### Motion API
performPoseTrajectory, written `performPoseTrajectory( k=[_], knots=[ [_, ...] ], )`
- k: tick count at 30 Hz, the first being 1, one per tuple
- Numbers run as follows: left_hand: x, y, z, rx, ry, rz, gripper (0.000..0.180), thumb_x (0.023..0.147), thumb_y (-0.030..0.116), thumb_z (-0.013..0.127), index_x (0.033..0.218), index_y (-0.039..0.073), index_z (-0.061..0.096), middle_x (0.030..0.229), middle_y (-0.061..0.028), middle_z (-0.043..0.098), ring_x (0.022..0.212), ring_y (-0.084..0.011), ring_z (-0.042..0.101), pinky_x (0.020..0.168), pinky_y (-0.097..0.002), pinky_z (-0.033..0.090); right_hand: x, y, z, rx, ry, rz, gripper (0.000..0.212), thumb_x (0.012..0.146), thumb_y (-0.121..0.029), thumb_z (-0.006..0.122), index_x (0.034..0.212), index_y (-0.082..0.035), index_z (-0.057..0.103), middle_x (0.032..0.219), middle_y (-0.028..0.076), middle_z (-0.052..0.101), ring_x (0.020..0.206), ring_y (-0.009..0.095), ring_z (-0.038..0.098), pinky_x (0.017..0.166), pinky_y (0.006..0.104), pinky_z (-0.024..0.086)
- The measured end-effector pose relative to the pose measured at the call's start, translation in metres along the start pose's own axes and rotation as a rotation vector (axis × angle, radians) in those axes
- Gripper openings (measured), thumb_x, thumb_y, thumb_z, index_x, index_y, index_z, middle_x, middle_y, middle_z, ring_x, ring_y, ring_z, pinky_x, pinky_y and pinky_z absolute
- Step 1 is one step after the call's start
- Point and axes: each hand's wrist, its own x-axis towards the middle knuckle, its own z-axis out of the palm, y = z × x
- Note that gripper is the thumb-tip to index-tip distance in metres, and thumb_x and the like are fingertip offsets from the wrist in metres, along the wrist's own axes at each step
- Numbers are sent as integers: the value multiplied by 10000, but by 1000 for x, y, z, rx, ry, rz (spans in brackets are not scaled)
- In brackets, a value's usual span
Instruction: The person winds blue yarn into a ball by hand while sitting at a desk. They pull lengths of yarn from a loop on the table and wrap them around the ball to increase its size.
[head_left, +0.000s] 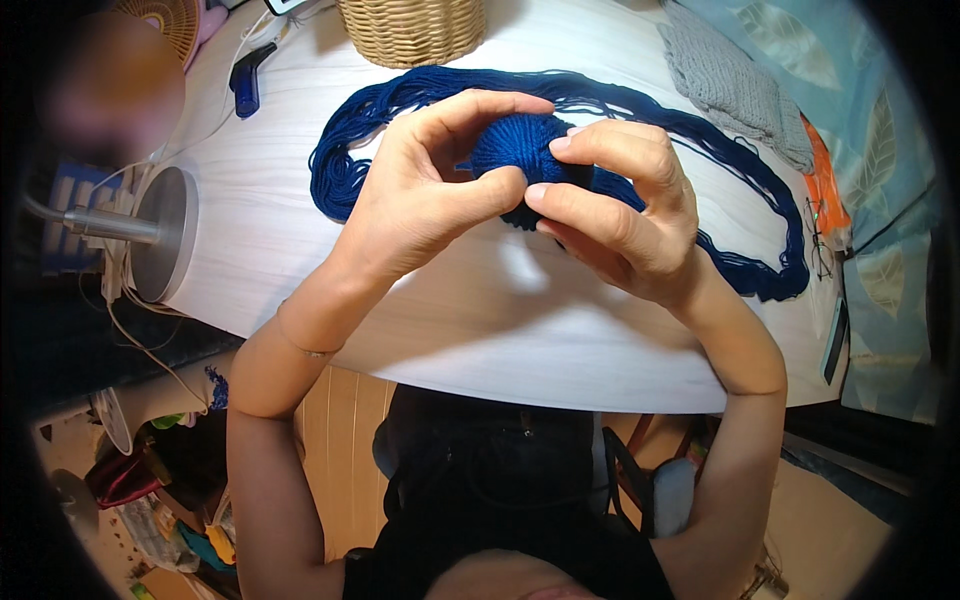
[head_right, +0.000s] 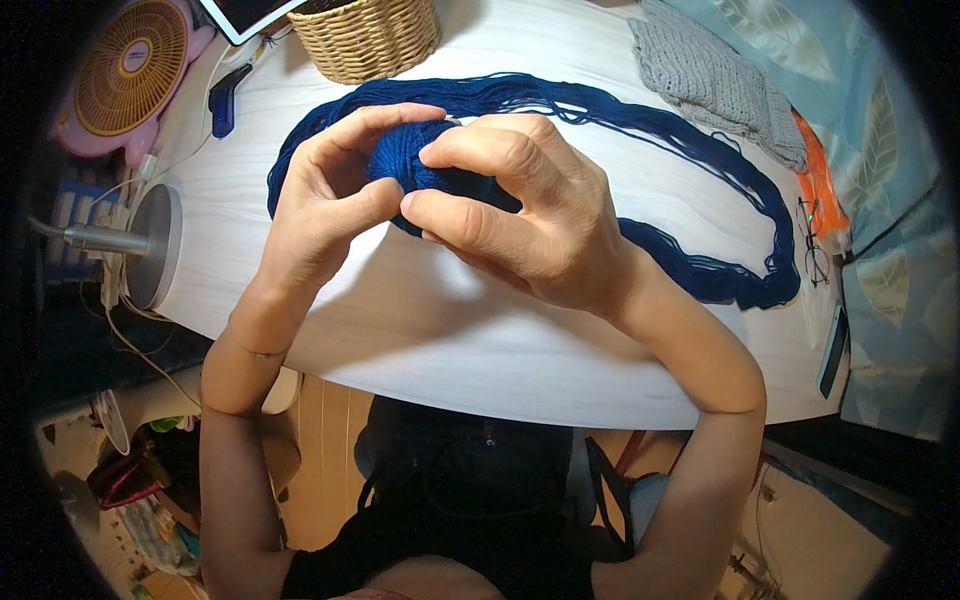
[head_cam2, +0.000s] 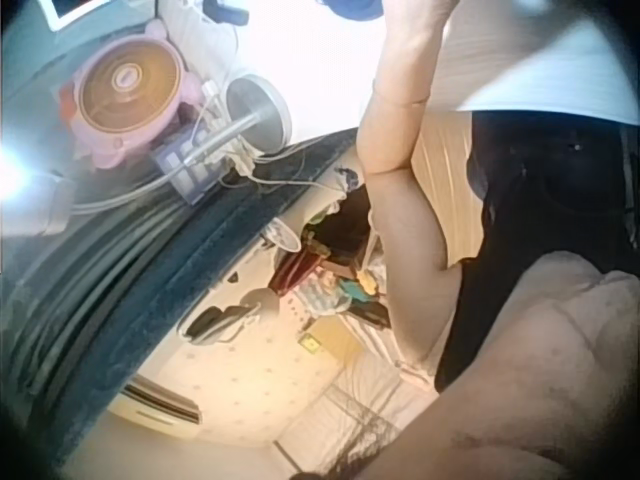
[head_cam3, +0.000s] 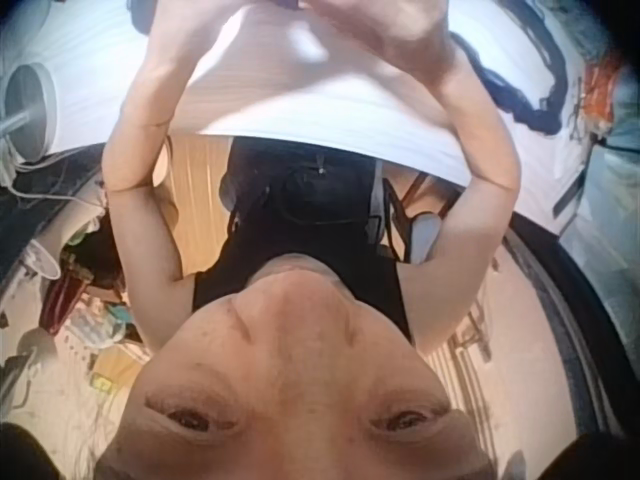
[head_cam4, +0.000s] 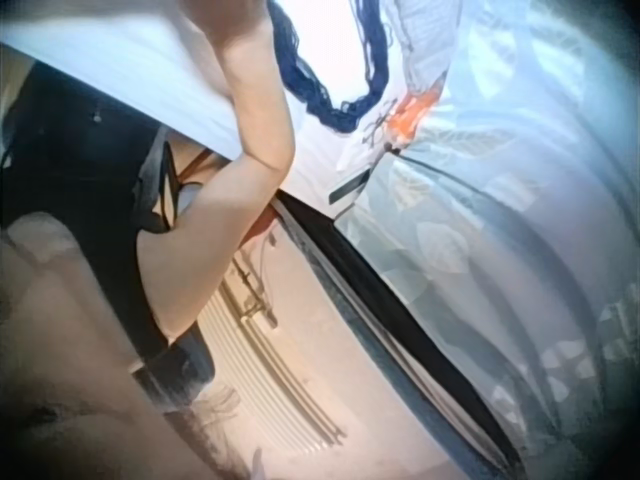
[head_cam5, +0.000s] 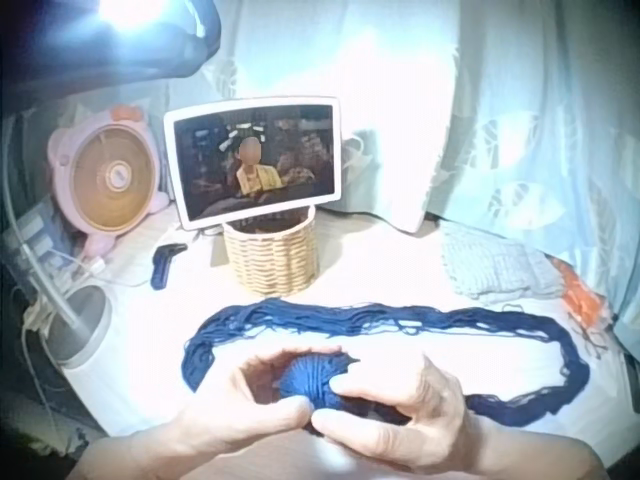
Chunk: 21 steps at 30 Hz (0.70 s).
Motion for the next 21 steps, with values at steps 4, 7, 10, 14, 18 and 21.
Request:
performPoseTrajectory(
  k=[4, 7, 10, 14, 18, 21],
  knots=[
    [0, -1, -1, -37, 9, 11, 379, 746, -24, 599, 1124, -12, 577, 946, -30, 596, 793, -57, 561, 689, -200, 488, 0, -2, -8, 158, 31, 190, 435, 817, -417, 634, 1101, -92, 583, 1096, 122, 528, 993, 235, 542, 820, 332, 480],
    [0, -1, -4, 51, -33, 84, 385, 745, -10, 603, 1129, -4, 575, 946, -27, 594, 798, -52, 559, 668, -199, 491, 0, 10, -10, 401, 49, 533, 536, 915, -435, 432, 1245, -15, 473, 1203, 173, 492, 1144, 282, 470, 1003, 371, 340],
    [-1, -2, -4, 94, -66, 131, 392, 741, 10, 606, 1131, 0, 570, 958, -41, 596, 807, -67, 572, 675, -206, 509, -9, 9, 5, 776, -16, 753, 578, 932, -435, 318, 1276, 13, 441, 1267, 177, 461, 1222, 272, 409, 1056, 372, 265],
    [-1, 3, -2, 189, -86, 175, 463, 698, -46, 534, 1160, -59, 519, 1149, -142, 557, 1078, -184, 537, 984, -335, 415, -15, 7, 0, 1049, -208, 964, 631, 942, -517, 278, 1261, -3, 456, 1057, 112, 546, 1003, 175, 521, 906, 282, 398],
    [-2, 3, -1, 254, -74, 238, 448, 706, -46, 538, 1153, -53, 509, 1150, -144, 555, 1076, -184, 534, 991, -340, 408, -13, 10, -6, 1142, -242, 1147, 517, 966, -467, 332, 1147, -18, 515, 831, 7, 544, 720, 50, 515, 648, 174, 431],
    [-2, 0, -2, 187, -53, 225, 448, 733, -12, 562, 1174, -40, 489, 1138, -135, 555, 1060, -177, 543, 956, -319, 439, -6, 6, 3, 1131, -74, 1125, 334, 986, -307, 391, 1047, -15, 541, 790, -12, 541, 643, 58, 513, 558, 191, 421]
  ],
)
